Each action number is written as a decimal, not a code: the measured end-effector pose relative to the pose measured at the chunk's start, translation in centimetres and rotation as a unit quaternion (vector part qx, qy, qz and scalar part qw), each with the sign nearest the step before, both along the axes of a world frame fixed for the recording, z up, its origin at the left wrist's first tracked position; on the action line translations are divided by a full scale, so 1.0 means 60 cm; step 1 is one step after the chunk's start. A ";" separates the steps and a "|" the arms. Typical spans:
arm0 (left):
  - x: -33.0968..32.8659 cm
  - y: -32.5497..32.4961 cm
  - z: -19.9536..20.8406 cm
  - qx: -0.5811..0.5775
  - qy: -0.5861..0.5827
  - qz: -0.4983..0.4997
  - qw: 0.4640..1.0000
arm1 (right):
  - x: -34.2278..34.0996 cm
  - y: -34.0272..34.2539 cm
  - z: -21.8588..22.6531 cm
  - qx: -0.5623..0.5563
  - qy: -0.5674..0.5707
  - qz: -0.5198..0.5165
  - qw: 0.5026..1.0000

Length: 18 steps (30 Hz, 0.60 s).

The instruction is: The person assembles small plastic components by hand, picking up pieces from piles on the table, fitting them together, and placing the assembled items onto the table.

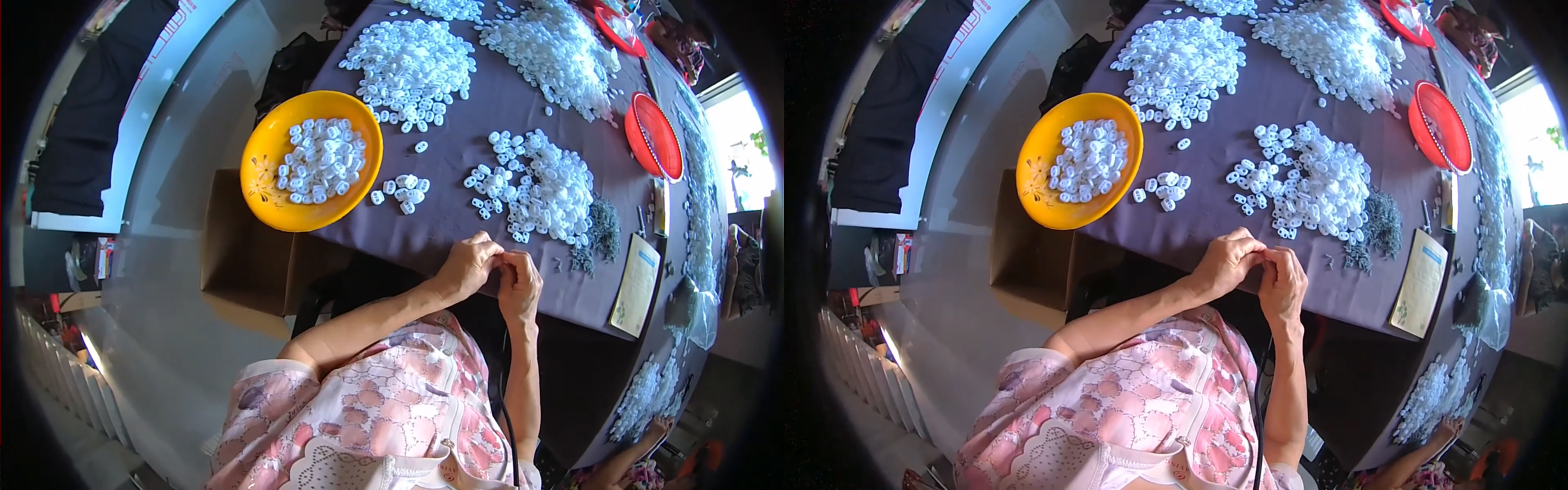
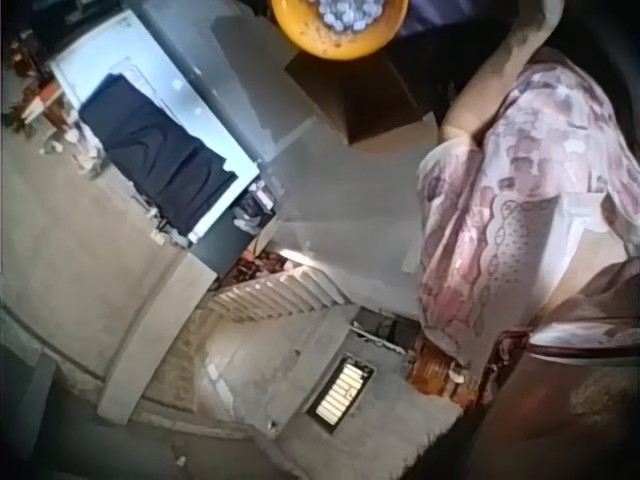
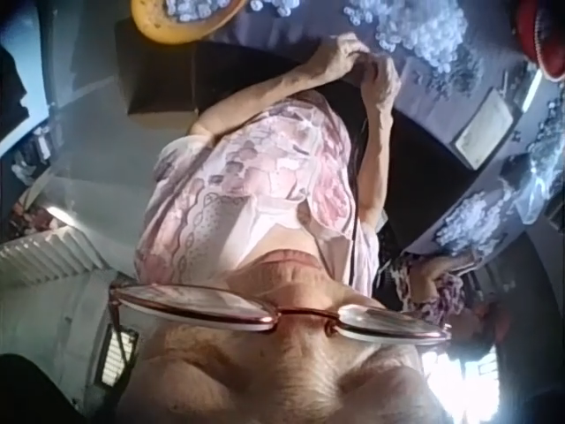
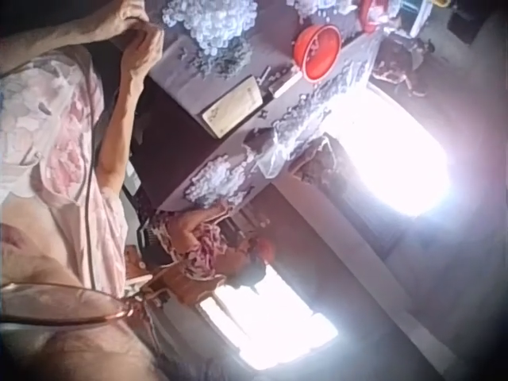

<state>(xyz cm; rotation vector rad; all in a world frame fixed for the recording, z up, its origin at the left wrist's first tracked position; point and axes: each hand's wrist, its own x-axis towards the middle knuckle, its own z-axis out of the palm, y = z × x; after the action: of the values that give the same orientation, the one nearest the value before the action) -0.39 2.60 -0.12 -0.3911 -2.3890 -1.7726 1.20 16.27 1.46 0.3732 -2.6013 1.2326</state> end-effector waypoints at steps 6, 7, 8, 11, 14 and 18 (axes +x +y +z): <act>0.004 -0.003 -0.009 -0.023 0.043 0.005 0.999 | -0.001 -0.003 0.000 -0.011 0.042 -0.013 0.999; 0.006 -0.002 -0.010 -0.028 0.053 -0.003 0.998 | 0.001 -0.001 0.000 -0.014 0.043 -0.013 0.999; 0.008 -0.002 -0.009 -0.044 0.058 -0.011 0.997 | 0.004 0.002 -0.001 -0.016 0.044 -0.016 0.999; 0.014 0.002 -0.007 -0.045 0.052 -0.012 0.998 | 0.007 0.006 -0.008 -0.031 0.042 -0.030 0.998; 0.018 0.002 -0.009 -0.060 0.056 -0.014 0.996 | 0.007 0.006 -0.007 -0.046 0.026 -0.039 0.998; 0.018 -0.002 -0.006 -0.067 0.058 -0.011 0.996 | 0.006 0.001 -0.007 -0.044 0.043 -0.043 0.997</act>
<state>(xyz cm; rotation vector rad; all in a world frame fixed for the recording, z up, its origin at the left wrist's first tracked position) 0.72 2.46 -0.50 -0.5231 -2.4378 -1.5555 1.55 16.35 1.03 0.2864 -2.4556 1.2676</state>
